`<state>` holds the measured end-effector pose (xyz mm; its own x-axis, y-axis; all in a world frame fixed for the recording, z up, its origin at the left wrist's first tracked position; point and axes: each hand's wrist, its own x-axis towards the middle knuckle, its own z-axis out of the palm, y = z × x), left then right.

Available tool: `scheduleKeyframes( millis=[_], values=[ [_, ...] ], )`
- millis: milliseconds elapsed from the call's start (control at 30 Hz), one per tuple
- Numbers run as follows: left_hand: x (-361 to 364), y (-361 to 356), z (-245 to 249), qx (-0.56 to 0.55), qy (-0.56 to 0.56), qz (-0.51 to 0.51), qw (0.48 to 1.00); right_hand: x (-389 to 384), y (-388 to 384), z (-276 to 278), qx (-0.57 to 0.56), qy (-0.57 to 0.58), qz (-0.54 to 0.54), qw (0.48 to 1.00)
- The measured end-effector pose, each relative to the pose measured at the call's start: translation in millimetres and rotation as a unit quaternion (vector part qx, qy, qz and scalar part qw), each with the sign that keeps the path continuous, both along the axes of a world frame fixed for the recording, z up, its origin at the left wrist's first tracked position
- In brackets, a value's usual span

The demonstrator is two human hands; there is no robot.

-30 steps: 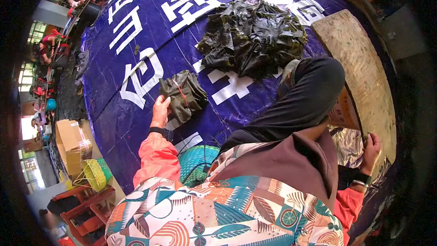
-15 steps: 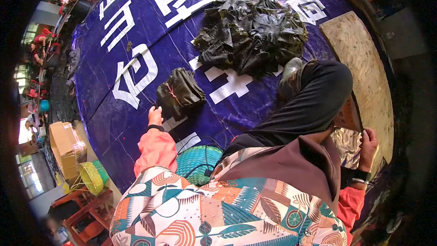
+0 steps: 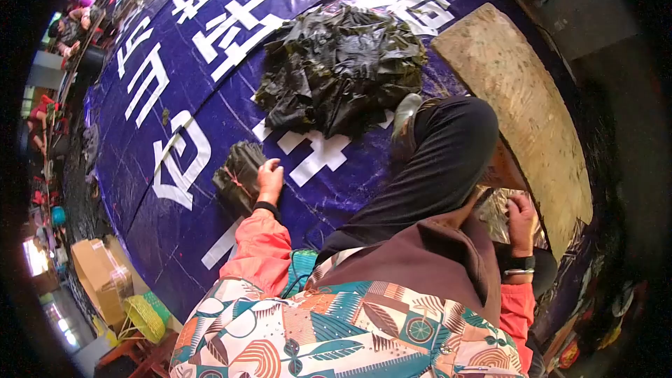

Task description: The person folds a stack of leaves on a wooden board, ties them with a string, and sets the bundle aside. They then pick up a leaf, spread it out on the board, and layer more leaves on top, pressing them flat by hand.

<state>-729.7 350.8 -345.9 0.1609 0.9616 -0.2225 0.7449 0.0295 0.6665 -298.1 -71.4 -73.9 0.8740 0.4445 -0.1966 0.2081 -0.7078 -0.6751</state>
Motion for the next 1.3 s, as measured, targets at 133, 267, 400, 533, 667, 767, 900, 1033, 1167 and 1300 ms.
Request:
scheduleKeyframes(
  millis=[133, 267, 400, 533, 667, 767, 900, 1033, 1167, 1300],
  values=[
    [89.7, -1.6, -6.5, -0.084, -0.044, -0.110, 0.989, -9.0, -6.1, -30.5, -0.010, -0.019, 0.017, 1.000],
    [174.0, 1.7, 7.0, -0.091, -0.059, -0.190, 0.976, -15.8, -4.5, -36.3, -0.058, 0.015, -0.019, 0.998],
    [225.8, 26.8, 14.0, -0.122, -0.093, -0.263, 0.953, -18.7, 4.1, -26.3, -0.086, 0.017, -0.007, 0.996],
    [262.3, 71.0, 27.4, -0.140, -0.087, -0.321, 0.932, -13.2, -6.9, -47.8, -0.115, 0.052, -0.020, 0.992],
    [262.3, 109.5, 76.1, -0.174, -0.080, -0.374, 0.908, -9.1, -19.7, -61.1, -0.122, 0.050, -0.006, 0.991],
    [218.0, 121.3, 91.3, -0.177, -0.062, -0.404, 0.895, -5.1, -10.2, -53.8, -0.116, 0.070, -0.029, 0.990],
    [151.0, 118.3, 158.7, -0.205, -0.071, -0.380, 0.899, -3.8, -7.0, -55.1, -0.152, 0.135, -0.057, 0.978],
    [101.3, 100.3, 252.9, -0.161, -0.097, -0.294, 0.937, 1.4, 0.9, -46.9, -0.172, 0.167, -0.034, 0.970],
    [41.0, 75.0, 321.1, -0.078, -0.040, -0.272, 0.958, 12.9, 9.9, -43.7, -0.119, 0.201, -0.021, 0.972],
    [-18.8, 52.5, 353.5, -0.052, 0.025, -0.242, 0.969, 10.0, 21.0, -42.6, -0.029, 0.203, 0.044, 0.978]
  ],
)
